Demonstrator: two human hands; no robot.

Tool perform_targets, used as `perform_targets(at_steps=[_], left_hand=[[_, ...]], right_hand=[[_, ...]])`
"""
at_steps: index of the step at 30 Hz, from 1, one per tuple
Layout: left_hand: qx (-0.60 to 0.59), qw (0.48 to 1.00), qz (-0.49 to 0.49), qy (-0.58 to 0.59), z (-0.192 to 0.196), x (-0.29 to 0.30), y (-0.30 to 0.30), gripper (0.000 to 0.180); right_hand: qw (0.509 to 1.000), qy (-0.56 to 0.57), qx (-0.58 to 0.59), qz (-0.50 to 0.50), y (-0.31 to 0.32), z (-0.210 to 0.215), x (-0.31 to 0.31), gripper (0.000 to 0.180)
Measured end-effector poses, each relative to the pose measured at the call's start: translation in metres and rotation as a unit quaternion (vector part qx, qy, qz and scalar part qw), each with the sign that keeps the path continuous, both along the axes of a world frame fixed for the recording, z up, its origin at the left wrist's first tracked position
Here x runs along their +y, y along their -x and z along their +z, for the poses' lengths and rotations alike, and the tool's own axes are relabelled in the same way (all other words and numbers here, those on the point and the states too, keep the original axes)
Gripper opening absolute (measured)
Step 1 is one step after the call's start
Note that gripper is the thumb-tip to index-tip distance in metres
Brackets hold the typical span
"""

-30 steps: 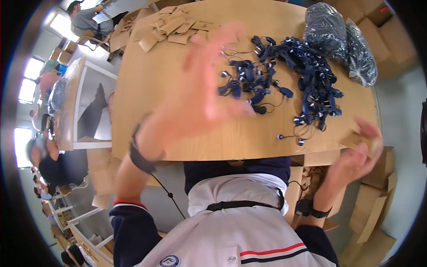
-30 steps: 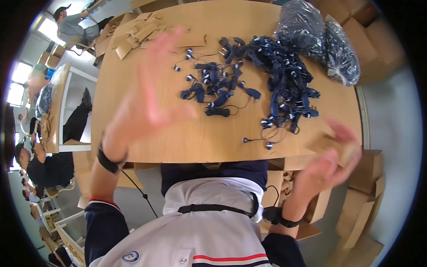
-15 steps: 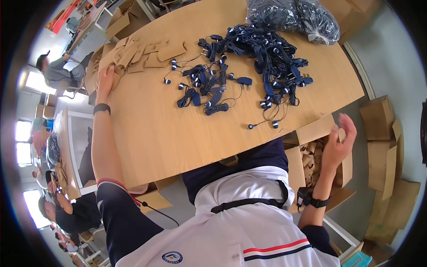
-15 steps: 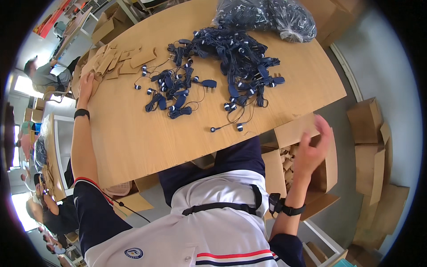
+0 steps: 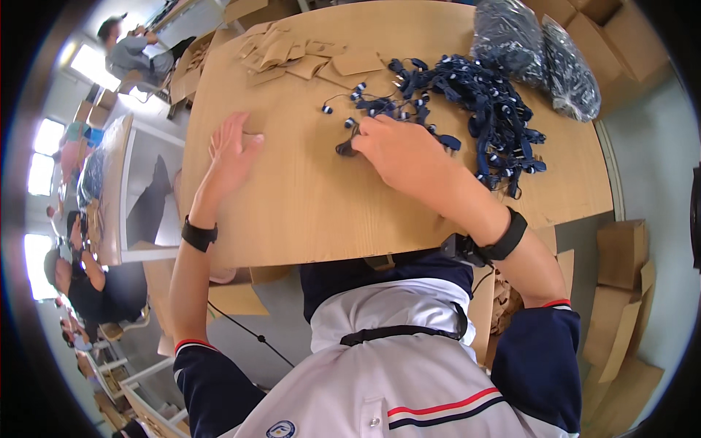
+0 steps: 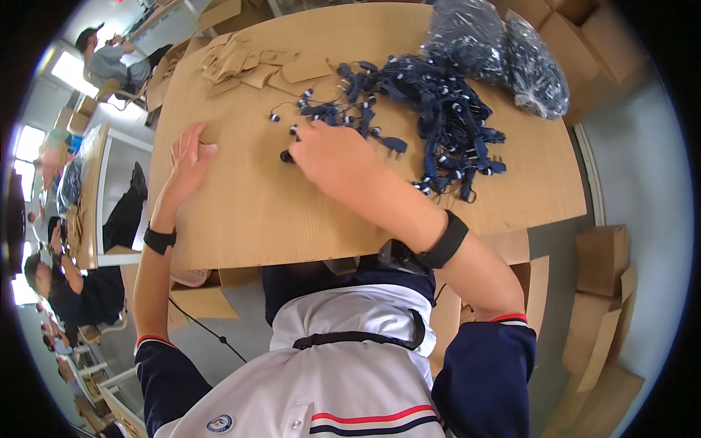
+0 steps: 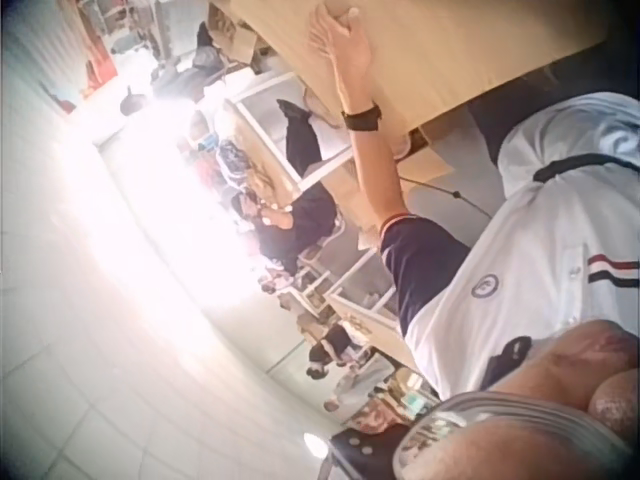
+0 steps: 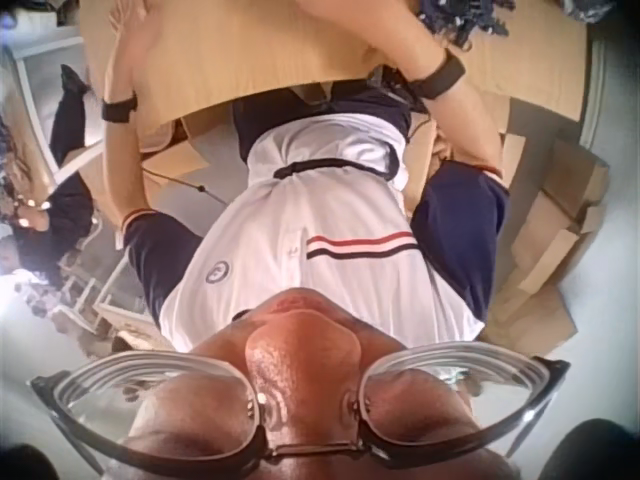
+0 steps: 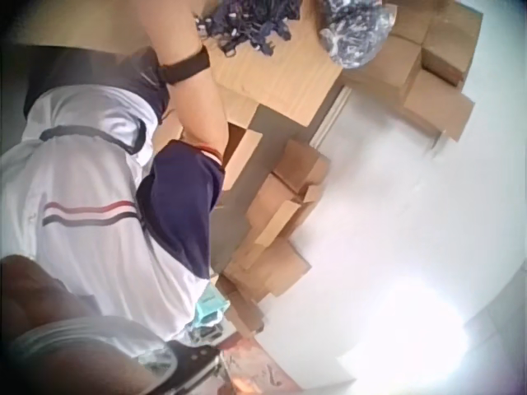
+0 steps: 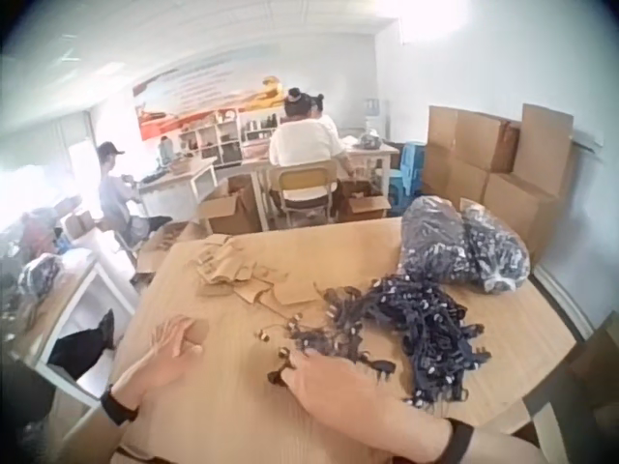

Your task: Packaging blue earphones into cardboard sleeves in a workshop setting.

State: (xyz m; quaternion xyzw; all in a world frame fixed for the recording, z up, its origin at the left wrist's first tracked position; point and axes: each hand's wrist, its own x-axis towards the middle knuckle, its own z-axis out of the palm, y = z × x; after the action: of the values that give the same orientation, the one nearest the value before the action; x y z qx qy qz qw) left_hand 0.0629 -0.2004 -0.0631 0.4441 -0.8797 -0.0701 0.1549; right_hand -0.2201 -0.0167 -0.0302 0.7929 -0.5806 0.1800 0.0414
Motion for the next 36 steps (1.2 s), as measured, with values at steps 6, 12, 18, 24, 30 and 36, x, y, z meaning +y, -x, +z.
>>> perform_targets(at_steps=[6,12,18,24,30,36], left_hand=[[-0.008,0.995,-0.037,-0.095,0.036,0.067,-0.009,0.069],[0.109,0.972,-0.152,-0.14,0.089,0.1,0.018,0.077],[0.187,0.938,-0.247,-0.155,0.116,0.116,0.06,0.072],[0.36,0.876,-0.275,-0.163,0.114,0.121,0.121,0.054],[0.468,0.717,-0.309,-0.414,0.116,0.132,0.15,0.033],[0.584,0.69,-0.211,-0.373,0.126,0.142,0.151,0.026]], right_hand=[[0.997,-0.035,-0.024,0.059,0.012,-0.006,-0.008,0.013],[0.992,0.019,-0.019,0.127,0.036,0.018,-0.018,0.018],[0.768,0.155,-0.62,0.036,0.029,0.058,-0.003,0.018],[0.751,0.24,-0.61,0.085,0.019,0.096,0.009,0.02],[0.736,0.281,-0.614,0.045,0.006,0.113,0.022,0.018],[0.812,0.167,-0.559,-0.018,-0.006,0.101,0.036,0.023]])
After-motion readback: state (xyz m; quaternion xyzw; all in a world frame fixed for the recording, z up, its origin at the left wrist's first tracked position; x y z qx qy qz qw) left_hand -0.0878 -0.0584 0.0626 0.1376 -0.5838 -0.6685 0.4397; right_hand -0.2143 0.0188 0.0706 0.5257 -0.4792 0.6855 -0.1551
